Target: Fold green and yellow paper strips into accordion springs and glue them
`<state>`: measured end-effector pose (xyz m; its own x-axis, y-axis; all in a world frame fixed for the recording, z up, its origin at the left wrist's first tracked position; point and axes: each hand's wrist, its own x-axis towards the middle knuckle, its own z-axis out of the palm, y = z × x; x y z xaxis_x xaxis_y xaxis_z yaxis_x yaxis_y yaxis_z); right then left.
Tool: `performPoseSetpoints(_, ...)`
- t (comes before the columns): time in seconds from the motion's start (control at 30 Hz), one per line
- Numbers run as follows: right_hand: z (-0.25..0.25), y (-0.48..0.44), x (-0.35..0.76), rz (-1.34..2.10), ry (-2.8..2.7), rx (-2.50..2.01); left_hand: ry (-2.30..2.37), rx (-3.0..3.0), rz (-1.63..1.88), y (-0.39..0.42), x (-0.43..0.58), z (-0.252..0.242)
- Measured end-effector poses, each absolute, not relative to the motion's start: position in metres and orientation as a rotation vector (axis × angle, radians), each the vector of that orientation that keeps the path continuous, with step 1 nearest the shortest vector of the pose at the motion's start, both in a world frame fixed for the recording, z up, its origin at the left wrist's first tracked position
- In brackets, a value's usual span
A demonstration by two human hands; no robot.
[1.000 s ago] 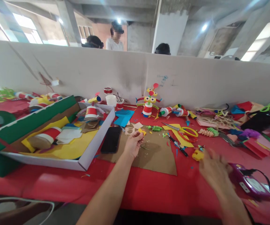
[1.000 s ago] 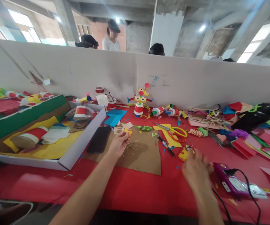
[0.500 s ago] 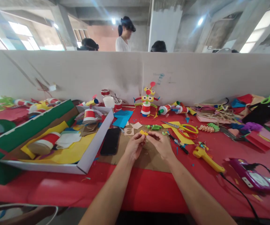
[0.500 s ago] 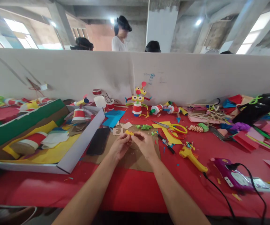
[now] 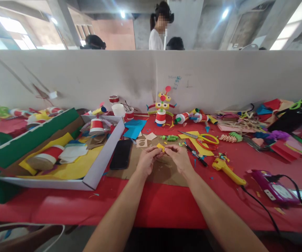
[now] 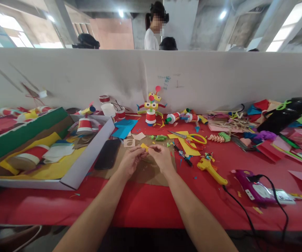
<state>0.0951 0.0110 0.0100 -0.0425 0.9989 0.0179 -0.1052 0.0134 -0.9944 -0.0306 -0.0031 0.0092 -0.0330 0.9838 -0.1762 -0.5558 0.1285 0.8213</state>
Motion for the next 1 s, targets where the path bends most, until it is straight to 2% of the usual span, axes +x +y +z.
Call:
performPoseSetpoints(0.3, 0.0076, 0.0093, 0.0911, 1.531, -1.016, -1.075, 1.015, 0.853, 1.343, -0.0015, -0.0322, 0.0032)
performPoseSetpoints(1.0, 0.0086, 0.0068, 0.0883, 1.385, -1.065, -1.093, 1.000, 0.935, 1.364, -0.0044, -0.0300, 0.0023)
